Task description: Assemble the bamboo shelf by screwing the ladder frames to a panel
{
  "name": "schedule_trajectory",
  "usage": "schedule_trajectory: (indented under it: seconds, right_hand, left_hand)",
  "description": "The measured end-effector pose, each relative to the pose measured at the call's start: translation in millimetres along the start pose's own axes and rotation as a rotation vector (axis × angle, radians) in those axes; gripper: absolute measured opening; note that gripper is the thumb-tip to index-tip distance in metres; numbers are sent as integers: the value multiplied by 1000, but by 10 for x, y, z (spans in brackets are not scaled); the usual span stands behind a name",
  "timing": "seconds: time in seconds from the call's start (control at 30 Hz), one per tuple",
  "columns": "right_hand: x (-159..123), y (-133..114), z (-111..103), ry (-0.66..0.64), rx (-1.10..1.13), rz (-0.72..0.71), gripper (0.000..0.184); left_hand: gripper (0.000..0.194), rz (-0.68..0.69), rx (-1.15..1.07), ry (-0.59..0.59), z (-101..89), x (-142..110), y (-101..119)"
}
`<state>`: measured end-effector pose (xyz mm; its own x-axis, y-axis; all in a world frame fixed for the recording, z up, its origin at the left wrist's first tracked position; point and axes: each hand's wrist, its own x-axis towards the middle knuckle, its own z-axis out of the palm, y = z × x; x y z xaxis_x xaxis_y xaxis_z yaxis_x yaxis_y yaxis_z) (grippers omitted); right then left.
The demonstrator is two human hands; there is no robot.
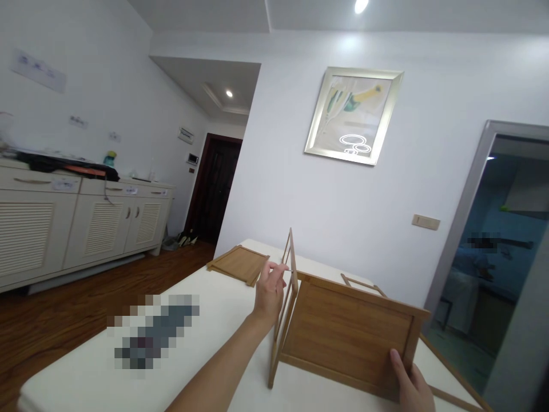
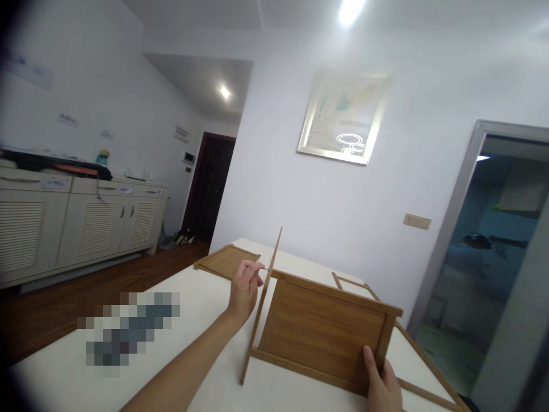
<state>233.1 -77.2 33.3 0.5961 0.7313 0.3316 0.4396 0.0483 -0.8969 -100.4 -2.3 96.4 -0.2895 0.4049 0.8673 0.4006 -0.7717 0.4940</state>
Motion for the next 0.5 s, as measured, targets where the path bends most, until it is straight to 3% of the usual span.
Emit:
schedule_trajectory:
  seconds: [0.5]
  right_hand:
    - [-46,-56,14,14,-11,-24,62]
  left_hand:
    - [31,74,75,17,-56,19,-12]
